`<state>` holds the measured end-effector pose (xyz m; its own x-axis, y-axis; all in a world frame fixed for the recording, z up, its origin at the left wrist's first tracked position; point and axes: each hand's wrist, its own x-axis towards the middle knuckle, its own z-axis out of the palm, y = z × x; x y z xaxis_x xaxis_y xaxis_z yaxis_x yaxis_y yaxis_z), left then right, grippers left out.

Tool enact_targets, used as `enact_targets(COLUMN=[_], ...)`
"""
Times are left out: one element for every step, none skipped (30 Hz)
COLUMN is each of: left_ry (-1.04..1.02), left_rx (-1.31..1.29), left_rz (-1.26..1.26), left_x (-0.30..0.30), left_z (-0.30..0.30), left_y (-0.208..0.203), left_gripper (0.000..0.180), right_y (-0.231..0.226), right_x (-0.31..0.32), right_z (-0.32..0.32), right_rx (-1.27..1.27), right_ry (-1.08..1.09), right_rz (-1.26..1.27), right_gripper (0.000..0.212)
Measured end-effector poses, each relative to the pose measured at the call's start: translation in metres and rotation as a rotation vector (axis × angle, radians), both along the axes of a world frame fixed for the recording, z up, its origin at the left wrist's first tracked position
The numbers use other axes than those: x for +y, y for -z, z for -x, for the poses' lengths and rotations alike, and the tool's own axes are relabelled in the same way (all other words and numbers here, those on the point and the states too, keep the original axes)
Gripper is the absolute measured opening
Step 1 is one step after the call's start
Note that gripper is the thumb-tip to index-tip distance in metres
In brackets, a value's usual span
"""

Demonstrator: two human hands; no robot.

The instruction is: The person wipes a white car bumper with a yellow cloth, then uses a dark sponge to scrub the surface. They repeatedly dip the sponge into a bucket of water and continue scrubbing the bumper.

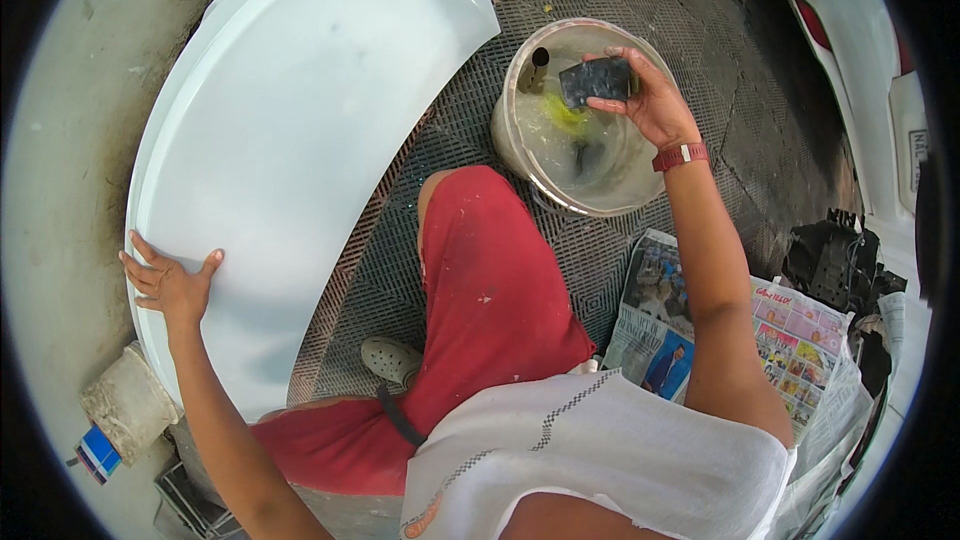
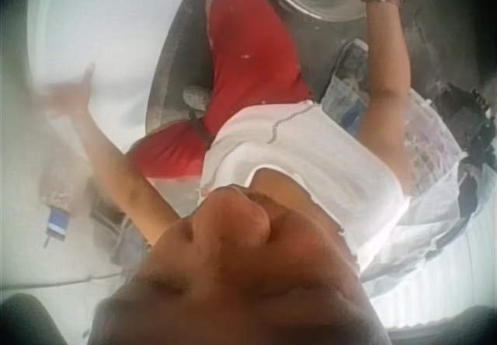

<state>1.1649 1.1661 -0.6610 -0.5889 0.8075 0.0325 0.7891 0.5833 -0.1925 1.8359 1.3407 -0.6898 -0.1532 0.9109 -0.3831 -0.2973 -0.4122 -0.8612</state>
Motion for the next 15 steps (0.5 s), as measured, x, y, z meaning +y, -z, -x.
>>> enact_targets(left_ry=[0.006,0.009,0.01,0.012,0.011,0.011,0.011,0.01,0.005,0.01,0.009,0.009,0.01,0.01,0.008], left_rx=[0.006,0.006,0.004,0.011,0.014,0.017,0.015,0.014,0.009,0.014,0.016,0.018,0.017,0.017,0.014], left_rz=[0.012,0.013,-0.001,0.015,0.015,0.016,0.017,0.017,0.006,0.018,0.018,0.019,0.023,0.026,0.015], left_x=[0.0,0.0,0.0,0.0,0.0,0.0,0.0,0.0,0.0,0.0,0.0,0.0,0.0,0.0,0.0], left_z=[0.0,0.0,0.0,0.0,0.0,0.0,0.0,0.001,0.001,0.002,0.002,0.002,0.002,0.003,0.003], left_y=[0.0,0.0,0.0,0.0,0.0,0.0,0.0,0.0,0.001,0.001,0.001,0.001,0.001,0.001,0.001], left_gripper=[0.158,0.158,0.158,0.159,0.159,0.159,0.159,0.159,0.159,0.159,0.16,0.16,0.16,0.16,0.161], right_y=[-0.001,-0.003,-0.004,-0.005,-0.005,-0.005,-0.005,-0.004,-0.002,0.0,0.002,0.005,0.008,0.012,0.015], right_x=[-0.001,-0.003,-0.004,-0.004,-0.005,-0.005,-0.006,-0.006,-0.006,-0.006,-0.007,-0.007,-0.008,-0.008,-0.009], right_z=[0.001,0.003,0.004,0.005,0.006,0.007,0.007,0.007,0.007,0.007,0.007,0.007,0.007,0.006,0.006], right_rx=[0.024,0.053,0.093,0.121,0.16,0.17,0.185,0.171,0.168,0.085,0.013,-0.03,-0.121,-0.182,-0.265], right_ry=[0.015,0.028,0.036,0.035,0.028,0.054,0.021,0.022,0.012,0.015,0.007,-0.024,-0.02,-0.04,-0.037], right_rz=[0.006,0.011,0.009,0.011,0.006,0.027,0.013,0.023,0.035,0.042,0.049,0.02,0.036,0.013,0.015], right_gripper=[0.038,0.038,0.037,0.037,0.037,0.038,0.038,0.038,0.039,0.038,0.038,0.037,0.035,0.034,0.032])
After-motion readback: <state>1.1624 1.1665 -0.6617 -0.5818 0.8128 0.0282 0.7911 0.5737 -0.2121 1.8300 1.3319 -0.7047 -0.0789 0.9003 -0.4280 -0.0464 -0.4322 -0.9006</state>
